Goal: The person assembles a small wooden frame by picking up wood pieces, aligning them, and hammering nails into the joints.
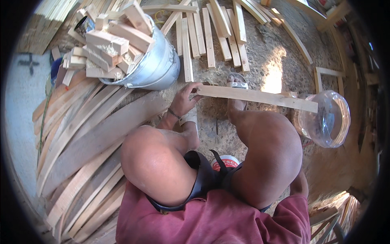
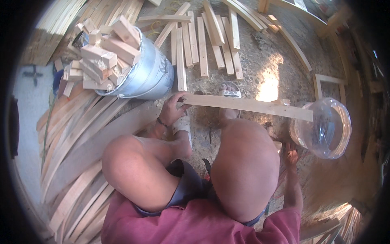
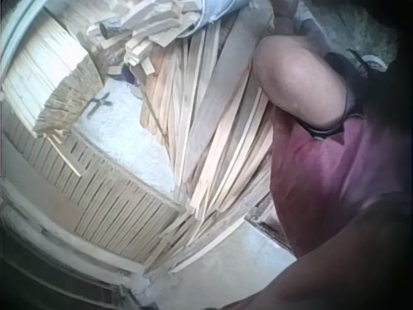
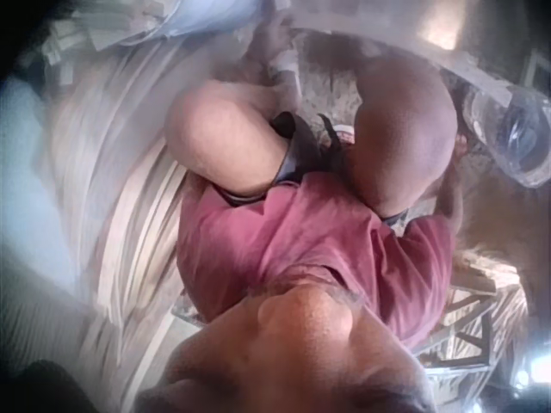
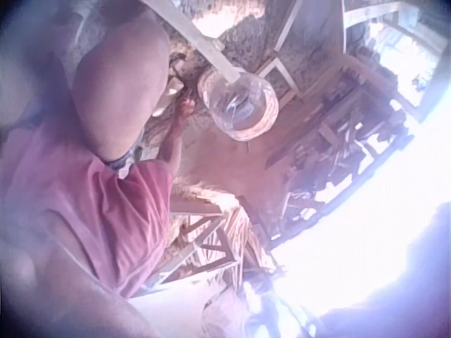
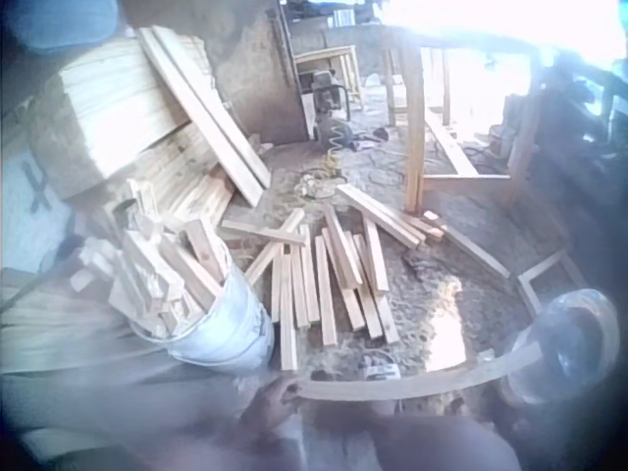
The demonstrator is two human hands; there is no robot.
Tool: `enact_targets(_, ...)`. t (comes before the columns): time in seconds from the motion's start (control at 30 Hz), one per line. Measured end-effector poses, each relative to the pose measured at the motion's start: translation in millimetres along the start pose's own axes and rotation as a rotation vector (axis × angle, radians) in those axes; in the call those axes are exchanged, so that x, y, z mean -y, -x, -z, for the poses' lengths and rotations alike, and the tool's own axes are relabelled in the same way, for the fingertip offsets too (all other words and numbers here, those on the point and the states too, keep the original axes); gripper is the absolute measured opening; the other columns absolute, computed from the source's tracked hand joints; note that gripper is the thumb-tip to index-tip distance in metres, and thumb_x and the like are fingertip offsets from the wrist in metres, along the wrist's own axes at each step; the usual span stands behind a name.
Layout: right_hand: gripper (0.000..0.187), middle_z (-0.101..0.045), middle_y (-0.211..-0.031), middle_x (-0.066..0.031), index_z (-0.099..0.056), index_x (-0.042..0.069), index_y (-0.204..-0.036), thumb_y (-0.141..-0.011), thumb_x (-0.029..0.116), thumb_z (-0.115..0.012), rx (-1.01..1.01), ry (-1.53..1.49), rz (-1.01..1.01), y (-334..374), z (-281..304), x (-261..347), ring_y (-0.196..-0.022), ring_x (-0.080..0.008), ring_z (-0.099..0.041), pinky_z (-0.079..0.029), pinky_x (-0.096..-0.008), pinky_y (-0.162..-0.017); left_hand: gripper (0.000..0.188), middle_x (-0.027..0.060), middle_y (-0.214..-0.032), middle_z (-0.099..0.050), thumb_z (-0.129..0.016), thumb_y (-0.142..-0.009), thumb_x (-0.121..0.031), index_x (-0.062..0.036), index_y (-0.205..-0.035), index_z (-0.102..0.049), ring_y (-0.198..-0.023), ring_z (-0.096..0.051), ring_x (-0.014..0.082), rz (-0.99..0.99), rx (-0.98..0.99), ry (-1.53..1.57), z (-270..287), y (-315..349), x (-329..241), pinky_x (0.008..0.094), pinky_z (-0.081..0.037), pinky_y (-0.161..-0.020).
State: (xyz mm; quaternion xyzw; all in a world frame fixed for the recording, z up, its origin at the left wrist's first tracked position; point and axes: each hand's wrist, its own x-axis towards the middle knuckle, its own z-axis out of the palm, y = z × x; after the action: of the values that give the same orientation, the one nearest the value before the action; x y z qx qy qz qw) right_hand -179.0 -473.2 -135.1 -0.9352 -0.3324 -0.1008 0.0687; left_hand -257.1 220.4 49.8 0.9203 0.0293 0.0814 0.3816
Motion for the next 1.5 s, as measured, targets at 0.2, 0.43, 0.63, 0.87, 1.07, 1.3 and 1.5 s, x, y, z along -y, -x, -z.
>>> enact_targets(0.2,0.035,-0.065,-0.108,-0.0206,-0.061,0.006,-0.116,-0.085,0.018,-0.071,0.203,-0.124,-0.253,-32,21,9,-0.092,-0.0381,-0.064,-0.053,-0.0433,-0.082,0.047,0.0136,-0.115,-0.069,-0.076,-0.085,-0.01,-0.0048,-0.128,-0.059,-0.092,-0.073,0.0258,-0.079,-0.13,0.049,-12,13,14,0.0343,-0.061,-0.077)
enact_targets(0.43,0.031,-0.065,-0.103,-0.0204,-0.063,0.005,-0.111,-0.085,0.019,-0.071,0.386,-0.21,-0.532,-39,73,28,-0.088,-0.0372,-0.065,-0.053,-0.0424,-0.079,0.045,0.0126,-0.115,-0.068,-0.074,-0.087,-0.011,-0.0068,-0.129,-0.058,-0.094,-0.071,0.0271,-0.132,-0.123,0.071,-4,3,0,0.0364,-0.059,-0.079)
enact_targets(0.63,0.029,-0.066,-0.098,-0.0201,-0.064,0.004,-0.107,-0.085,0.02,-0.072,0.512,-0.323,-0.644,-57,119,58,-0.085,-0.0364,-0.065,-0.052,-0.0417,-0.076,0.046,0.0153,-0.114,-0.068,-0.073,-0.088,-0.01,-0.0078,-0.131,-0.058,-0.097,-0.07,0.0314,-0.153,-0.145,0.094,-16,6,27,0.0402,-0.057,-0.085)
enact_targets(0.87,0.026,-0.067,-0.093,-0.0199,-0.065,0.003,-0.102,-0.085,0.022,-0.072,0.524,-0.441,-0.713,-78,186,116,-0.081,-0.0355,-0.065,-0.052,-0.0409,-0.073,0.046,0.015,-0.114,-0.069,-0.076,-0.086,-0.01,-0.0061,-0.128,-0.059,-0.102,-0.069,0.0313,-0.126,-0.118,0.106,-4,-9,-4,0.0407,-0.056,-0.088)
enact_targets(1.07,0.031,-0.063,-0.068,-0.0161,-0.065,0.002,-0.089,-0.085,0.031,-0.075,0.506,-0.223,-0.626,-158,249,155,-0.063,-0.0327,-0.063,-0.048,-0.043,-0.062,0.046,0.0148,-0.114,-0.07,-0.079,-0.084,-0.01,-0.0047,-0.126,-0.059,-0.105,-0.069,0.0313,-0.05,-0.097,0.098,-8,-3,-3,0.0412,-0.055,-0.091)
enact_targets(1.3,0.031,-0.062,-0.066,-0.0176,-0.061,0.002,-0.082,-0.084,0.029,-0.077,0.333,-0.226,-0.522,-212,251,152,-0.061,-0.0374,-0.062,-0.049,-0.0444,-0.061,0.034,0.0144,-0.109,-0.072,-0.064,-0.092,-0.011,-0.0023,-0.124,-0.059,-0.096,-0.07,0.031,-0.131,-0.17,0.022,-2,1,-2,0.0377,-0.058,-0.087)
enact_targets(1.5,0.032,-0.057,-0.063,-0.019,-0.059,0.0,-0.077,-0.081,0.025,-0.078,0.298,-0.208,-0.457,-201,255,146,-0.057,-0.0365,-0.055,-0.044,-0.0446,-0.058,0.046,0.0148,-0.113,-0.071,-0.08,-0.082,-0.01,-0.0057,-0.124,-0.062,-0.099,-0.071,0.029,-0.06,-0.143,0.087,-2,-2,0,0.0381,-0.057,-0.084)
